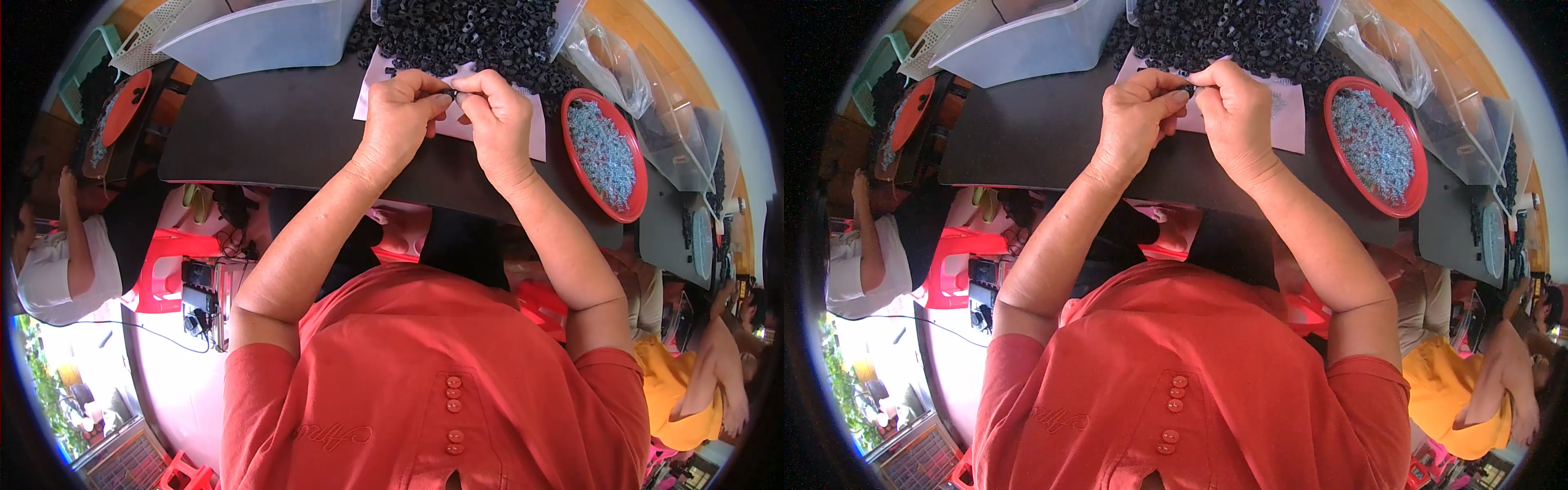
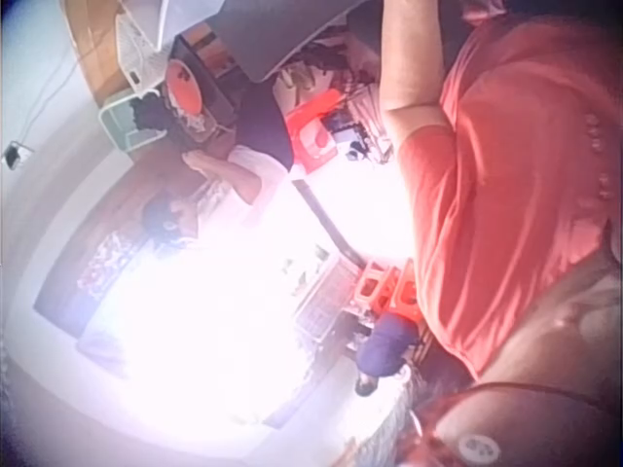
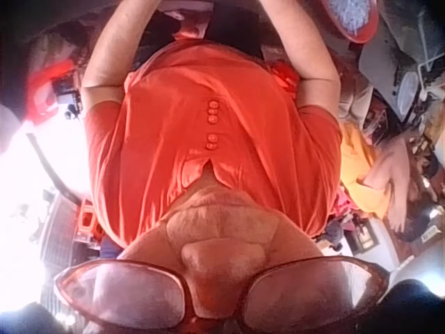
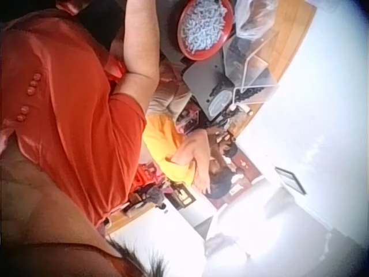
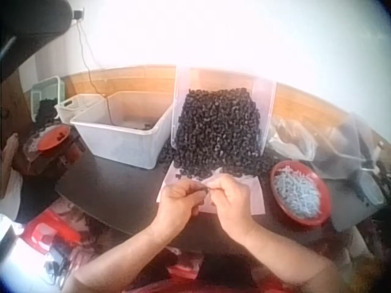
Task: The recorder is assembling small black plastic components at a workbench in a workshop.
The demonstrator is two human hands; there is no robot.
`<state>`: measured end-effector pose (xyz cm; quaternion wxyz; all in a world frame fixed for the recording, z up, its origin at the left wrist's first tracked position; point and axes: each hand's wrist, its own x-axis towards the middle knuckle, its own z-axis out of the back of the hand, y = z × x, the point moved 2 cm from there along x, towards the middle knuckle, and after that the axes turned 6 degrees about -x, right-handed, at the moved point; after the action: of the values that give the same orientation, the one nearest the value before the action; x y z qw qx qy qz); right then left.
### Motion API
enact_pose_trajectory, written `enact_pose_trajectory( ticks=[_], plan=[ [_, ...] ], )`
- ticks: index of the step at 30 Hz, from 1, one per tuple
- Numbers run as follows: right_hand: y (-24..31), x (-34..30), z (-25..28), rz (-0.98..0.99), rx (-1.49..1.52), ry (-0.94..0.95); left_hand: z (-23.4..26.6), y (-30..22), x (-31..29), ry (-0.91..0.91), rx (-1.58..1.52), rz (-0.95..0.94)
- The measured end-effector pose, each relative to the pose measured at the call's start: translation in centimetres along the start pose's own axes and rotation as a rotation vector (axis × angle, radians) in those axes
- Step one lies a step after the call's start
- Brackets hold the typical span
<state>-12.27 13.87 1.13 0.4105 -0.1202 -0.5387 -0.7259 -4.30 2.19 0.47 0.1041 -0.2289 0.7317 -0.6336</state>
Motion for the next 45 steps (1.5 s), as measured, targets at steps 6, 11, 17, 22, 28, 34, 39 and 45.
enact_pose_trajectory(
  ticks=[6,11,17,22,28,34,39,45],
  plan=[
    [0.7,-0.1,-0.1,0.185,-0.152,-0.040,0.0,0.2,0.0,-0.008,0.022,-0.035],
    [0.7,0.1,-0.5,0.441,-0.286,-0.072,0.1,0.5,0.1,-0.007,0.022,-0.077],
    [0.7,0.2,-0.6,0.599,-0.388,-0.039,0.2,0.8,0.3,0.014,0.028,-0.054],
    [1.3,-0.1,-0.2,0.609,-0.408,0.019,0.3,1.0,0.2,0.056,0.075,-0.057],
    [0.7,0.0,-0.2,0.556,-0.258,-0.005,0.3,0.3,-0.2,0.012,0.070,-0.077],
    [1.0,-0.1,0.1,0.439,-0.193,0.009,0.2,0.2,-0.4,0.019,0.149,-0.086],
    [1.3,0.0,0.0,0.650,-0.287,0.008,0.0,0.8,-0.5,-0.024,0.355,-0.393],
    [1.3,-0.2,-0.7,0.700,-0.369,0.005,-0.4,0.7,-0.5,-0.060,0.688,-0.479]
  ],
)
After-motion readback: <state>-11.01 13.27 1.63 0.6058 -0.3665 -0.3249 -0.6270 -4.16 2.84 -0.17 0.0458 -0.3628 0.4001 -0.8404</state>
